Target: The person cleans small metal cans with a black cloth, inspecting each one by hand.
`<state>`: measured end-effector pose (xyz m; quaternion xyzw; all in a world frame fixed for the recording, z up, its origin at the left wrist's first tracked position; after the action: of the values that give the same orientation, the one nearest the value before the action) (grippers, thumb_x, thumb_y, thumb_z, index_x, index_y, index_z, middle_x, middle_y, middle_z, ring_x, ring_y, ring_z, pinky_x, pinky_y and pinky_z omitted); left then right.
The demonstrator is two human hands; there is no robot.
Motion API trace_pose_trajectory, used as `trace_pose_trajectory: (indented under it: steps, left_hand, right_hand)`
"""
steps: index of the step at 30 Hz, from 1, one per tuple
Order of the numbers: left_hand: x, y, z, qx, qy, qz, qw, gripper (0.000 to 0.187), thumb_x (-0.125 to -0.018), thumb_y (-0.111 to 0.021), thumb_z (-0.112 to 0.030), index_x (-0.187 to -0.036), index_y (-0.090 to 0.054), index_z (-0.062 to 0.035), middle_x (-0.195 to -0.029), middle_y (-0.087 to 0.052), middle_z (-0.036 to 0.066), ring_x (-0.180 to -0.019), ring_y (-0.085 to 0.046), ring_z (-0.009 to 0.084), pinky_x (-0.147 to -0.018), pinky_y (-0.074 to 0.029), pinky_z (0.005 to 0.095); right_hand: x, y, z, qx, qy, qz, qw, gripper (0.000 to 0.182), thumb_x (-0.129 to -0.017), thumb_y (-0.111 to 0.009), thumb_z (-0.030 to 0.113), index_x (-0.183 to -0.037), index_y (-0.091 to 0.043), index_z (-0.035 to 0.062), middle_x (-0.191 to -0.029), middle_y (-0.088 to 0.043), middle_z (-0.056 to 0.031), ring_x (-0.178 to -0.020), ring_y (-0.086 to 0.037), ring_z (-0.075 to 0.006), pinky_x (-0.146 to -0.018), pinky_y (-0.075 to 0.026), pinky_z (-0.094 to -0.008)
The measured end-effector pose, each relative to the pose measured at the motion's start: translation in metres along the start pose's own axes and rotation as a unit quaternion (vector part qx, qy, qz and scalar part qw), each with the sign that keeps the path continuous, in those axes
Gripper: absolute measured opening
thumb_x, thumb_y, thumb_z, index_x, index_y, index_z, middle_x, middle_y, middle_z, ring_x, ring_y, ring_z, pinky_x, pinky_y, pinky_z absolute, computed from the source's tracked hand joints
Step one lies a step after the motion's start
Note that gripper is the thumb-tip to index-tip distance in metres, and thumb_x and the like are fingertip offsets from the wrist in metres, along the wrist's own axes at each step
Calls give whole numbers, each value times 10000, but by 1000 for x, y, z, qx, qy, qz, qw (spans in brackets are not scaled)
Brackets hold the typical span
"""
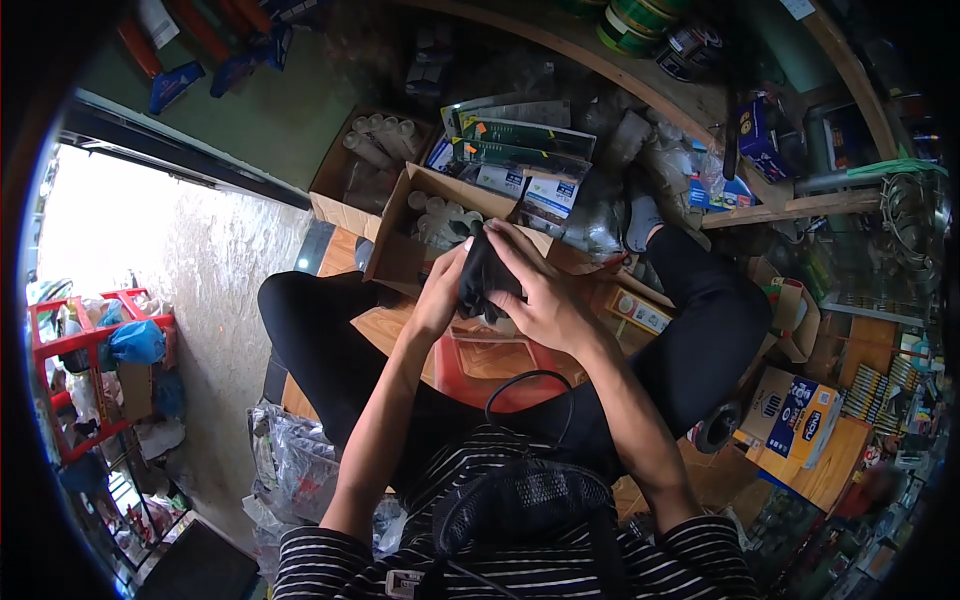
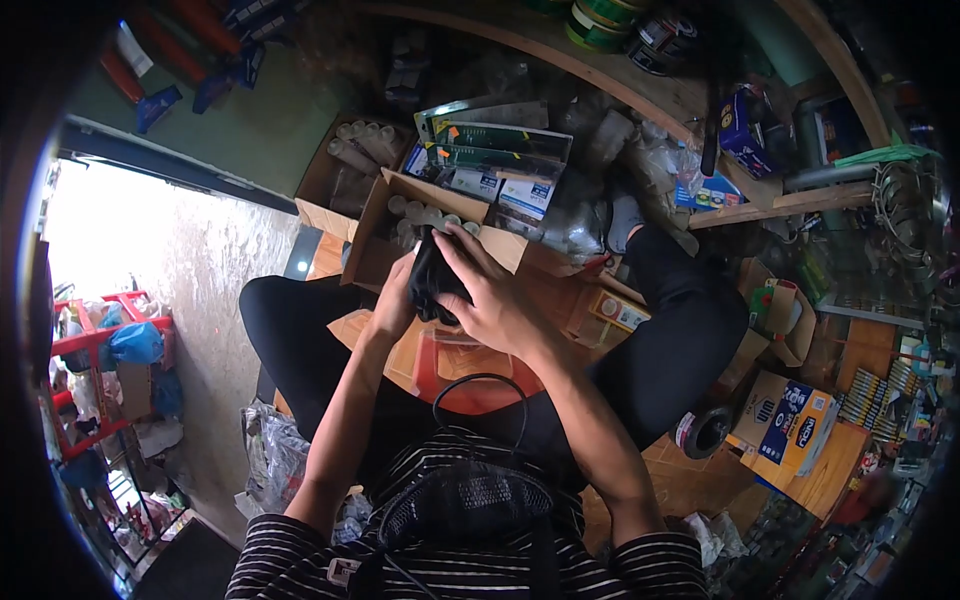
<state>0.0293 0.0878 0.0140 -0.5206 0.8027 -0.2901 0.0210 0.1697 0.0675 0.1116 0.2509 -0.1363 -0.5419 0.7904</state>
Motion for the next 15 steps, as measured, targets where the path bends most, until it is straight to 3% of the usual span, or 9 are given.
trace_pose_trajectory:
  steps: [3, 12, 15]
  left_hand:
    - [1, 2, -6, 13, 7, 15, 1000, 394, -1080, -457, -342, -1252, -599, -17, -1079, -640, -1, -1014, -564, 63, -893, -459, 236]
    - [6, -3, 2, 85, 23, 17, 996, 607, -1027, -524, -494, -1416, -419, -39, -1308, -536, 84, -1140, -562, 149, -984, -478, 286]
    - [9, -8, 0, 146, 66, 38, 986, 539, -1052, -418, -507, -1324, -510, -51, -1191, -620, 77, -1052, -623, 158, -944, -511, 309]
  right_hand:
    - [2, 1, 1, -7, 0, 4, 1000, 641, -929, -638, 84, -1516, -382, 62, -1577, -336, -198, -1389, -427, -409, -1119, -413, -437]
    - [3, 0, -1, -53, -8, -11, 999, 534, -923, -484, -71, -1442, -489, 57, -1428, -547, -182, -1269, -567, -362, -1037, -493, -416]
    - [2, 4, 0, -66, -20, -38, 997, 519, -926, -471, -75, -1420, -514, 75, -1318, -626, -193, -1209, -612, -365, -980, -523, -414]
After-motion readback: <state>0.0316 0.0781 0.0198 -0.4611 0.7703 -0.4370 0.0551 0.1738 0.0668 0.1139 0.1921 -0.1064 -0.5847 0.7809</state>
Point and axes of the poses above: each hand's wrist, its own x-axis away from the middle knuckle, its own y-axis out of the back of the hand, z = x × y, the point moved 5 cm from there along -x, towards the middle knuckle
